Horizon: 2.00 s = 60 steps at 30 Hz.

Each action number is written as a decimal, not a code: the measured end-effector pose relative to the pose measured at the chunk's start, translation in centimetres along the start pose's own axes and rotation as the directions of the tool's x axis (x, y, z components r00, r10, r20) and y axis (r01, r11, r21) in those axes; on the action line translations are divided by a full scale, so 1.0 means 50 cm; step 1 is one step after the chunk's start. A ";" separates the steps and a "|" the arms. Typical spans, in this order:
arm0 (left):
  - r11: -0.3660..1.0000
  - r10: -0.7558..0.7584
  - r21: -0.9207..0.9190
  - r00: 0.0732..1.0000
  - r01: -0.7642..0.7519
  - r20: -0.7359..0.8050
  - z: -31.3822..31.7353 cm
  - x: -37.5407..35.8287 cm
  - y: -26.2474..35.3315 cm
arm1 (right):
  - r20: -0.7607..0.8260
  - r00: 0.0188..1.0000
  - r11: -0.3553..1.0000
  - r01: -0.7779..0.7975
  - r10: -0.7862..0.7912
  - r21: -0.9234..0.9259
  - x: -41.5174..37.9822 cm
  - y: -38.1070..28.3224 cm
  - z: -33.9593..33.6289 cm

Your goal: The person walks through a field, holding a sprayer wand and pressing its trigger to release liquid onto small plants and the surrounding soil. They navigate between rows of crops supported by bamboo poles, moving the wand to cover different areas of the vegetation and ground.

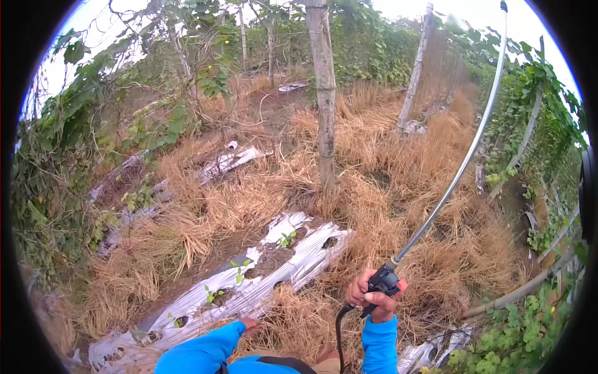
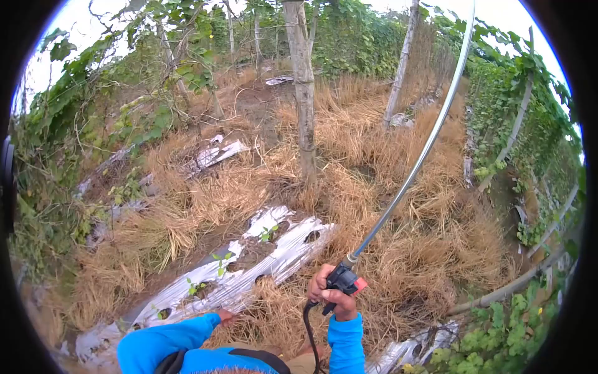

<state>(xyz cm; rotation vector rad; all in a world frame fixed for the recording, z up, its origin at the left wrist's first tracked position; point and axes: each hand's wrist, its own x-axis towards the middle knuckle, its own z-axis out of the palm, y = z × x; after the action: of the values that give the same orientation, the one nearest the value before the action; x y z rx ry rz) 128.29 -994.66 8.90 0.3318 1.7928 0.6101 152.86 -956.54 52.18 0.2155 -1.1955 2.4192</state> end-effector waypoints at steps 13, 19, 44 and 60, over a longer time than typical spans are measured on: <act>0.975 0.221 0.003 0.974 -0.221 -0.058 0.055 -0.202 -0.217 | 0.138 0.964 0.974 -0.222 0.227 -0.050 -0.128 -0.028 0.369; 0.943 0.308 0.096 0.945 -0.319 0.114 0.105 -0.281 -0.299 | 0.166 0.949 0.954 -0.236 0.268 -0.186 -0.185 -0.075 0.602; 0.973 0.185 -0.113 0.975 -0.199 -0.126 -0.229 -0.664 -0.994 | 0.278 0.941 0.963 -0.235 0.191 0.132 -0.389 0.397 1.091; 0.979 -0.001 0.201 0.984 -0.036 0.180 -0.064 -0.897 -1.380 | -0.111 0.958 0.955 -0.244 0.264 0.170 -0.897 0.734 1.377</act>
<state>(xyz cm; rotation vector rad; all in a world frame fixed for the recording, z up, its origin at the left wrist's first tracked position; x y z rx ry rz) 144.52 -1075.38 6.87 0.5270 1.6824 0.3953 173.26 -1044.16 53.77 -0.0580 -1.0315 2.7045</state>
